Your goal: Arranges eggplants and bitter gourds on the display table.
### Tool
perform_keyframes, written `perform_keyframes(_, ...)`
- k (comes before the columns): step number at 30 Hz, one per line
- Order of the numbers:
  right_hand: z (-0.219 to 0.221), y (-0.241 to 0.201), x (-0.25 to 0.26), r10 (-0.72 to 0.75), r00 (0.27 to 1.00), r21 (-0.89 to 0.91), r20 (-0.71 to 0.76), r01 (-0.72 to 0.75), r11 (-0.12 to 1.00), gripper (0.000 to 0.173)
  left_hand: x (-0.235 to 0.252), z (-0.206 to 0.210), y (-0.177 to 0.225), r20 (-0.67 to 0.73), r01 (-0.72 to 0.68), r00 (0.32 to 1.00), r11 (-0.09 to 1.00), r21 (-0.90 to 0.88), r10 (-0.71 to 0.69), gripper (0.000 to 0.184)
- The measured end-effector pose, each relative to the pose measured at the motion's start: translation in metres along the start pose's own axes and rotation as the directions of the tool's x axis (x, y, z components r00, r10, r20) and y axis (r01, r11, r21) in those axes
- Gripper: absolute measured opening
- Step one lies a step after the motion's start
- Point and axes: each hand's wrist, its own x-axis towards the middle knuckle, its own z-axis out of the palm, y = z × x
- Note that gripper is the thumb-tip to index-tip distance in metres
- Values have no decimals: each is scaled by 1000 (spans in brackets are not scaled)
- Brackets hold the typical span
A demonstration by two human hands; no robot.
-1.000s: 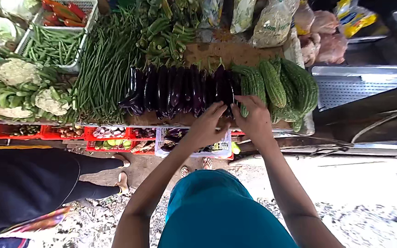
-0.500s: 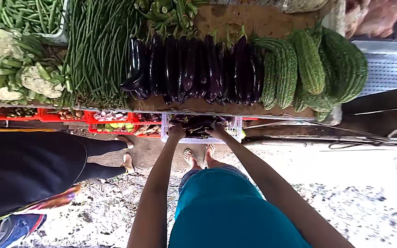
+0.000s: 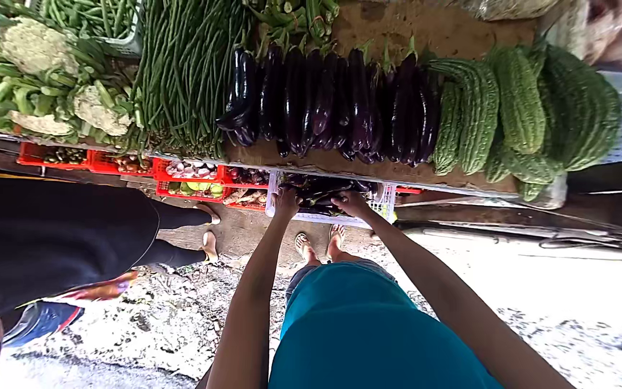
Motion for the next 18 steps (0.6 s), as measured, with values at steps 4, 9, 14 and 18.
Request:
perform_keyframes(4, -8, -30, -53, -238, 968, -291, -81, 206, 934, 51, -53, -46, 24, -177, -101, 972, 958, 269, 152, 36)
perform_keyframes(9, -62, -58, -157, -617, 691, -415, -376, 470, 779, 42, -151, -124, 24, -348, -129, 886, 884, 449, 306, 29)
perform_keyframes(14, -159, -77, -245, -693, 303, -447, -654, 585, 677, 37, -240, -219, 39, -394, -203, 740, 739, 642, 545, 24)
perform_keyframes(18, -183, -82, -238, -562, 53, -455, -826, 527, 718, 37, -279, -292, 83, -302, -327, 659, 624, 710, 689, 25)
